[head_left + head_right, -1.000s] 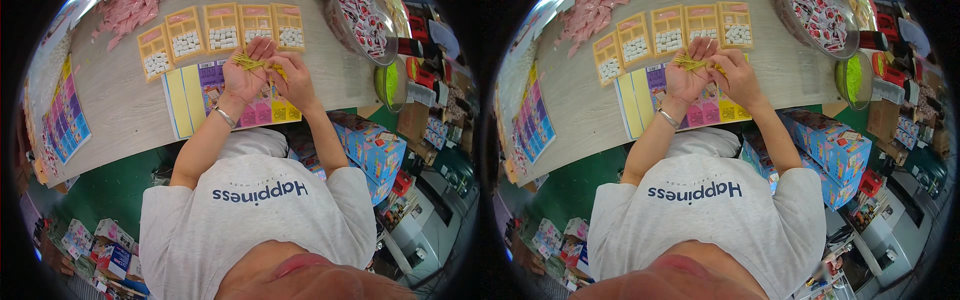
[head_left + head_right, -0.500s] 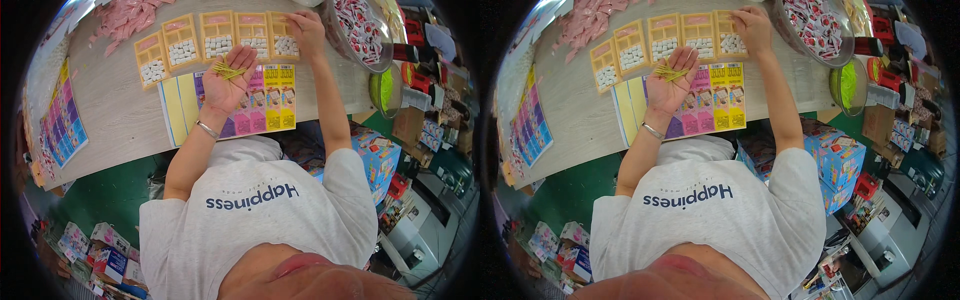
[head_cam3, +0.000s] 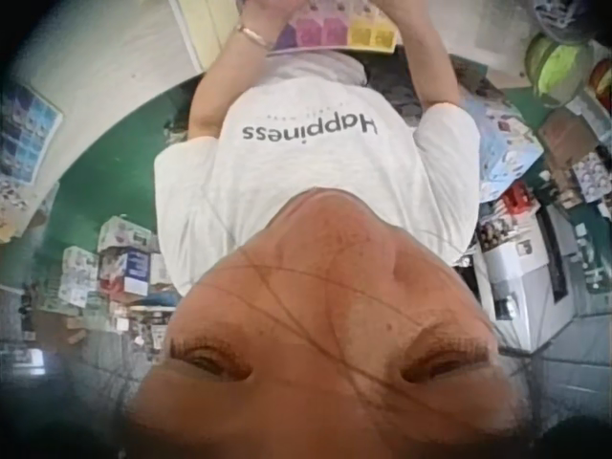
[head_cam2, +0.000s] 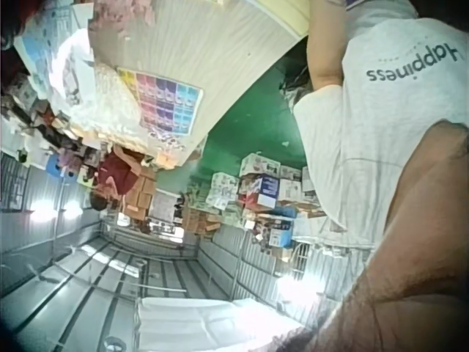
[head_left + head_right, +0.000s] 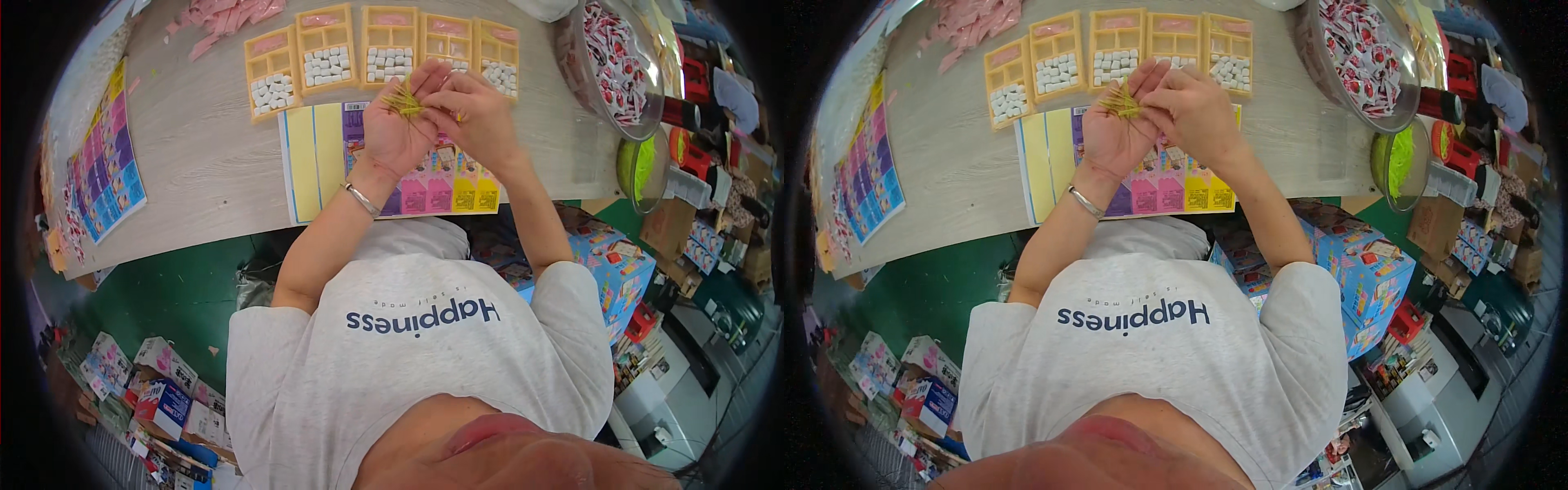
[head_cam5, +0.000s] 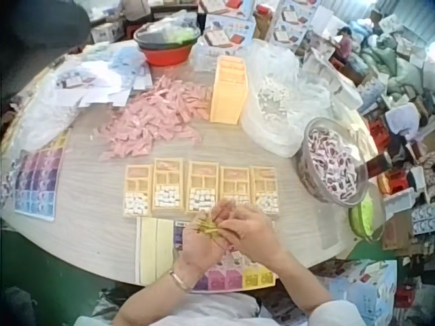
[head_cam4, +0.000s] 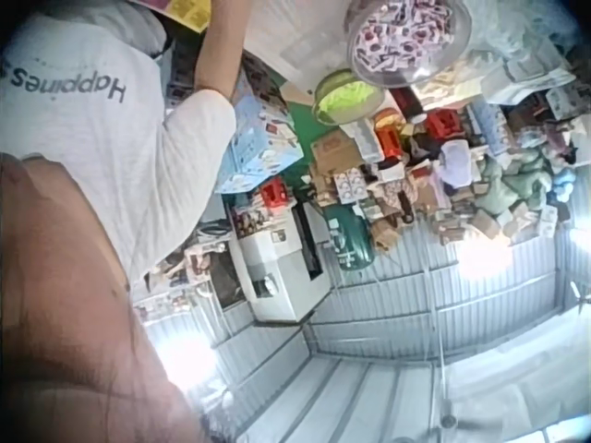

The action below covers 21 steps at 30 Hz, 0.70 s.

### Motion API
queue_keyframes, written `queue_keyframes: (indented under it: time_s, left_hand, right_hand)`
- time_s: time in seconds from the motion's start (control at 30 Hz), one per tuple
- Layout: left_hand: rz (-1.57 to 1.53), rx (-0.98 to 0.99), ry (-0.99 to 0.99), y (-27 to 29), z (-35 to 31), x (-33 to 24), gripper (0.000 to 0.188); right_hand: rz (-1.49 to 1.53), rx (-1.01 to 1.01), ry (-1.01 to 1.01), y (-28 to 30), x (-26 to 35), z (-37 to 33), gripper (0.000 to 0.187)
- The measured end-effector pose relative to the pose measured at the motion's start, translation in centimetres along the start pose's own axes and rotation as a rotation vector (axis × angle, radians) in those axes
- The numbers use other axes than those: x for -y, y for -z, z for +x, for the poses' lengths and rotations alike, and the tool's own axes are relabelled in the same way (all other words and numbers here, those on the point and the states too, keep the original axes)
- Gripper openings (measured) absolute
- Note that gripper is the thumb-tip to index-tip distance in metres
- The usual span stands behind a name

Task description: Manually assembling small components into plastic trays and wrapping them with decorative paper sleeves.

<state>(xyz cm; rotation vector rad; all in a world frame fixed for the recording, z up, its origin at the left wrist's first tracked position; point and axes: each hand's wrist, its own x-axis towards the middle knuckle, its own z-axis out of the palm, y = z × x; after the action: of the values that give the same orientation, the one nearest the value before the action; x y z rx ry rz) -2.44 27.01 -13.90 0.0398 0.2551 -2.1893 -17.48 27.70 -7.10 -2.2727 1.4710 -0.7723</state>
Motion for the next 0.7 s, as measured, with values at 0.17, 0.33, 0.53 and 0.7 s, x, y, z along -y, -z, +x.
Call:
queue_keyframes:
  time_s: [0.17,0.33,0.53,0.7]
  left_hand:
    - [-0.074,0.103,-0.014,0.5,-0.4,-0.9,0.053]
    - [-0.075,0.05,-0.055,0.5,-0.7,-1.6,0.052]
    - [0.059,-0.13,-0.128,-2.6,-1.1,-1.9,0.052]
    - [-0.003,0.072,-0.099,-0.9,-2.1,-3.3,0.052]
  right_hand:
    - [0.077,-0.014,-0.023,-0.5,0.2,-0.2,0.018]
    - [0.032,-0.202,-0.047,-0.4,-2.5,3.1,0.011]
    - [-0.272,-0.26,-0.003,-1.4,-7.9,6.3,0.013]
    - [0.239,0.045,-0.002,-0.7,0.5,4.5,0.016]
